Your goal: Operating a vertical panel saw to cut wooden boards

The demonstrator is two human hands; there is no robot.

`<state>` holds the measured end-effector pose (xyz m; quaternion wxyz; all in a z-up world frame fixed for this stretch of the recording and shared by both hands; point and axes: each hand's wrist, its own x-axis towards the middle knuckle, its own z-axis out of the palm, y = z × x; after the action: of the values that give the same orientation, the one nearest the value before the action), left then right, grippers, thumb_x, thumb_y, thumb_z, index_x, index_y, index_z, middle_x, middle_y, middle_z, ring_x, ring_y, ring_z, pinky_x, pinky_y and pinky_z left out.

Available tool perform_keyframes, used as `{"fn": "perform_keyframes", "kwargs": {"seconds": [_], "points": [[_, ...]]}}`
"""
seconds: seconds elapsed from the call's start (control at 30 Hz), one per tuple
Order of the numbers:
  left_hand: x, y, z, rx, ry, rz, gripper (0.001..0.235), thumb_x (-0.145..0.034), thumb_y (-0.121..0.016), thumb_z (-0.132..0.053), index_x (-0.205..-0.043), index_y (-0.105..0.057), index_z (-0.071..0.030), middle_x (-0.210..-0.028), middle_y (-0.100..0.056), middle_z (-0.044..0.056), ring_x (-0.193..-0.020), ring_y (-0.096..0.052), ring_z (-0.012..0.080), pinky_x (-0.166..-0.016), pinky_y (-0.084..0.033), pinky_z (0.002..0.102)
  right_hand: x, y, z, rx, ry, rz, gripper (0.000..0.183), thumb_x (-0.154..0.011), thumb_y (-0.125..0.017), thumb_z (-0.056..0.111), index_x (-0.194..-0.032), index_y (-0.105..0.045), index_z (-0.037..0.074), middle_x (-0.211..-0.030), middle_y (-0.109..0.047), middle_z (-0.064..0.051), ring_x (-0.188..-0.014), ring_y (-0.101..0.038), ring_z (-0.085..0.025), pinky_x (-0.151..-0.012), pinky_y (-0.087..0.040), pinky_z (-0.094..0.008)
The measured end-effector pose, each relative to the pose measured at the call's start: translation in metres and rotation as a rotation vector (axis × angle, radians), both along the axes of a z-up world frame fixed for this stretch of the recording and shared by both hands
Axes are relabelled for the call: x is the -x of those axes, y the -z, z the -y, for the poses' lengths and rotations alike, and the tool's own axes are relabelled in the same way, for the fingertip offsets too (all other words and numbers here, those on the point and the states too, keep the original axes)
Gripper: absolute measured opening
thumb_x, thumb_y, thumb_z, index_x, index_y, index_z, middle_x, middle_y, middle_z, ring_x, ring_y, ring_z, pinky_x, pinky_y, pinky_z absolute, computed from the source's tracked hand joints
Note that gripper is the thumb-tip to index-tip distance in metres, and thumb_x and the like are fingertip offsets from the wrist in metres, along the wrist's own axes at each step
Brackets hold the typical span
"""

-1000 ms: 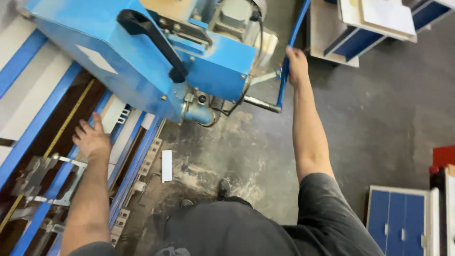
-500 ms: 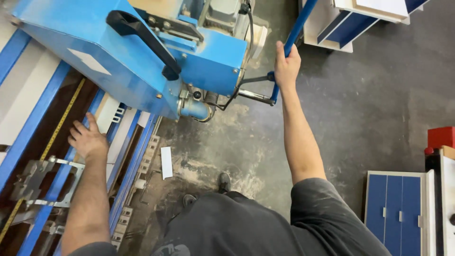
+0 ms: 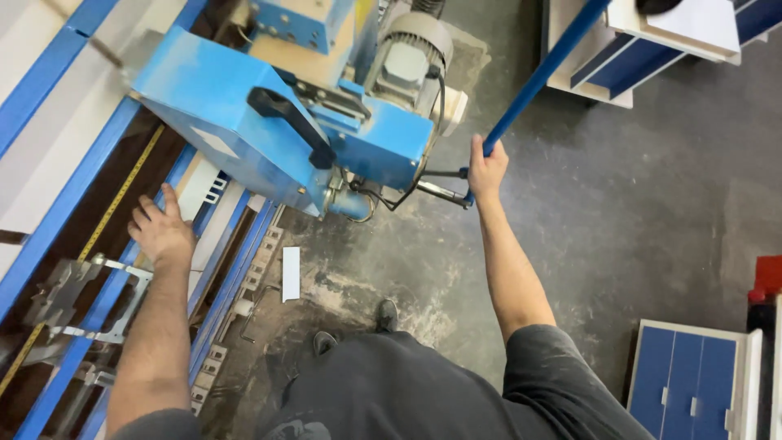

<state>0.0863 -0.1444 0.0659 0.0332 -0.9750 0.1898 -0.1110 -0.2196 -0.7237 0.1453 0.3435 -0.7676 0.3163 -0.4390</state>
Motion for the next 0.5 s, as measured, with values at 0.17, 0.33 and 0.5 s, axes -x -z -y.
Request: {"fn": "perform_keyframes", "kwargs": {"seconds": [0.17,0.33,0.5], "points": [[0.005,-0.011,0.002,-0.061,-0.037,-0.161,0.102,-0.090,-0.074,-0.035,-0.169,-0.011,-0.023,-0.159,-0.035,0.033,-0.139,-0.041,0.0515,-0.105,-0.038,0.065,0.009,0.068,0.005,-0.037,0.037,-0.095,0.045,-0.102,-0.064,0.039,-0.072,-0.040,0.016,-0.066,-0.042,0.002,-0.065,-0.042,-0.016,-0.063,-0.038,-0.039],[0.003,-0.003,-0.001,-0.037,-0.047,-0.132,0.100,-0.087,-0.076,-0.034,-0.169,-0.020,-0.024,-0.157,-0.040,0.032,-0.136,-0.043,0.0501,-0.105,-0.037,0.064,0.015,0.124,0.001,-0.136,-0.003,-0.159,0.042,-0.102,-0.065,0.040,-0.069,-0.049,0.018,-0.063,-0.046,0.004,-0.064,-0.045,-0.013,-0.064,-0.040,-0.038],[0.006,-0.006,0.006,0.072,-0.067,-0.180,0.096,-0.093,-0.079,-0.021,-0.169,-0.020,-0.021,-0.159,-0.029,0.032,-0.144,-0.030,0.0540,-0.112,-0.027,0.070,0.034,0.157,-0.020,-0.307,-0.057,-0.158,0.047,-0.101,-0.072,0.039,-0.063,-0.054,0.017,-0.057,-0.055,-0.001,-0.061,-0.055,-0.018,-0.068,-0.046,-0.033]]}}
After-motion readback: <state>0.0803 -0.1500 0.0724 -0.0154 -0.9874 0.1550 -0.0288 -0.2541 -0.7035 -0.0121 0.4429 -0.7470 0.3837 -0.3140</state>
